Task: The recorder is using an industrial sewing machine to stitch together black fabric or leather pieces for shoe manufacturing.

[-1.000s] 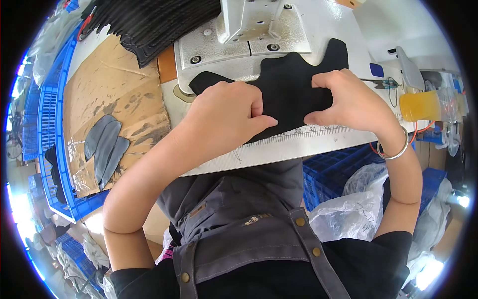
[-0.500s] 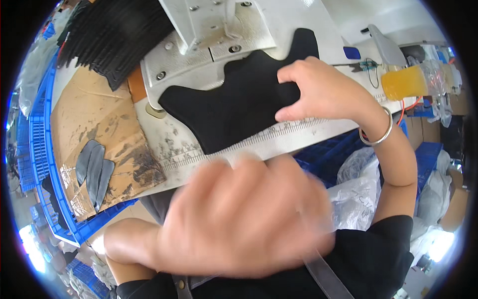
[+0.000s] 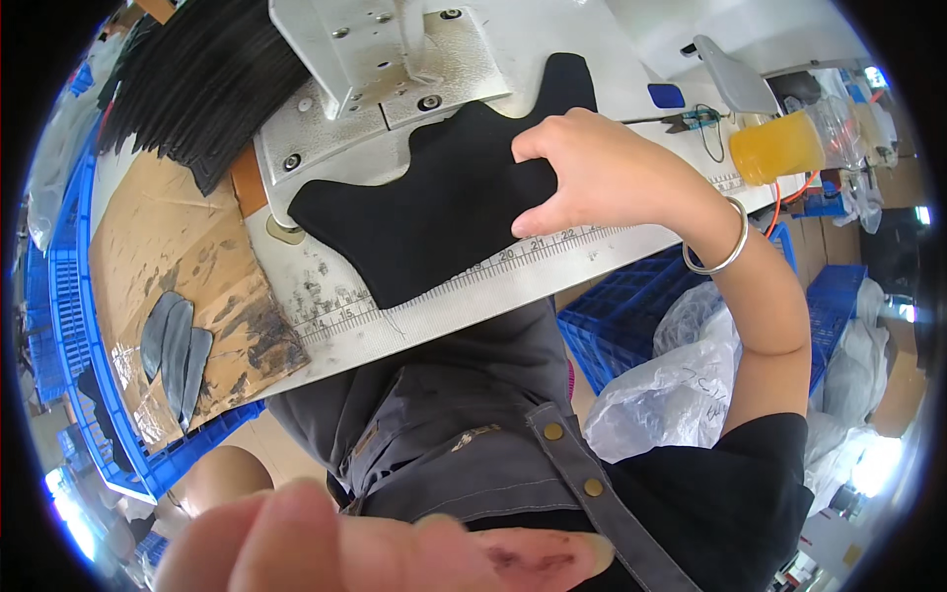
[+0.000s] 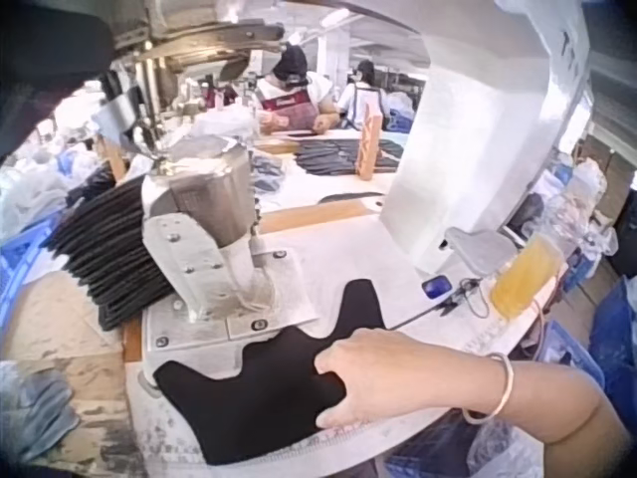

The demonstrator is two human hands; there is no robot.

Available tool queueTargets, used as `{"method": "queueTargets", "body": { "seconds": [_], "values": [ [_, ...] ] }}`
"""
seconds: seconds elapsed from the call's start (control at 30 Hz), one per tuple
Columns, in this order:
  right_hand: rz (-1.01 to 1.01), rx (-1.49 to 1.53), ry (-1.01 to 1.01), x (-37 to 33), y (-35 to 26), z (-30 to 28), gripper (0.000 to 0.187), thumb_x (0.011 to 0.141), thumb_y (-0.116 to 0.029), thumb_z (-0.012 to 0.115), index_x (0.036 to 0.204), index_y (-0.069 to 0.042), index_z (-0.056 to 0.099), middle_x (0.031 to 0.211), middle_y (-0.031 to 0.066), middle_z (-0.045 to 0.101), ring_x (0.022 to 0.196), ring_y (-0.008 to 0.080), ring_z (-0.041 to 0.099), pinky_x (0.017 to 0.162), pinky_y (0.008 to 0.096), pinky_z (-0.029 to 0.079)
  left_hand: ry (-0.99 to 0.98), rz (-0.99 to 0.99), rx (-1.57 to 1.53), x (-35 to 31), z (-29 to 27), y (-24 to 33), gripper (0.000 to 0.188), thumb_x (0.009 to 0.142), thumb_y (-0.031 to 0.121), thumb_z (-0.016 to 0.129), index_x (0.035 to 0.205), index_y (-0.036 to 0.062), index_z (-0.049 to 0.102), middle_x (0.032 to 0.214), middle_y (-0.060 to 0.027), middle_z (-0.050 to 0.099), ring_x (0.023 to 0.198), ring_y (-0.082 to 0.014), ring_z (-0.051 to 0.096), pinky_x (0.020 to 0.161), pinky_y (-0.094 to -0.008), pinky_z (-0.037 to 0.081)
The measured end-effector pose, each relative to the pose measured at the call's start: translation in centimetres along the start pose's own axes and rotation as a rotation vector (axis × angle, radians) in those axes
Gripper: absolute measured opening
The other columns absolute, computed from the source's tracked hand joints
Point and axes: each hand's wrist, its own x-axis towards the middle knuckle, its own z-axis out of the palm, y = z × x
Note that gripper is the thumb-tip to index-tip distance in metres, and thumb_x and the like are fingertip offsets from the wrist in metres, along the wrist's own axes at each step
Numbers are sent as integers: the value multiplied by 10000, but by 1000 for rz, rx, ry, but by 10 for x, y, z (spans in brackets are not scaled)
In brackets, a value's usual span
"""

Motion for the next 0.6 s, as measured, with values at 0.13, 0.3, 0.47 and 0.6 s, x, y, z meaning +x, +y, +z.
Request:
{"method": "queueTargets", "body": {
  "seconds": [0.13,0.3,0.47,0.6],
  "values": [
    [11,7,3,0,-1,-2,621,639,-339,788,1071,84,647,875,276,665,866,384,665,816,402,529,-4,1,-1,-3,-7,-2,322,680,75,733,928,59,529,881,-84,593,801,-286,573,677,-429,509],
    [26,20,-12,5,1,-1,643,638,-349,791,1086,86,639,888,280,665,877,387,664,831,407,524,-19,8,-22,-9,-9,-9,330,683,83,744,927,56,523,893,-81,597,818,-299,581,695,-436,521],
    [3,-30,53,-1,-3,-4,638,637,-375,794,1071,69,649,904,262,669,901,381,656,825,414,525,-31,34,6,-13,-28,-6,340,686,91,755,926,52,517,906,-79,601,834,-313,589,713,-444,533],
    [-22,0,71,-1,4,6,544,614,-339,803,959,54,652,804,246,647,818,394,632,742,407,504,-205,52,-118,-31,46,-55,730,743,325,734,1305,-59,470,1332,-202,509,1231,-359,501,1024,-441,406]
  ]
}}
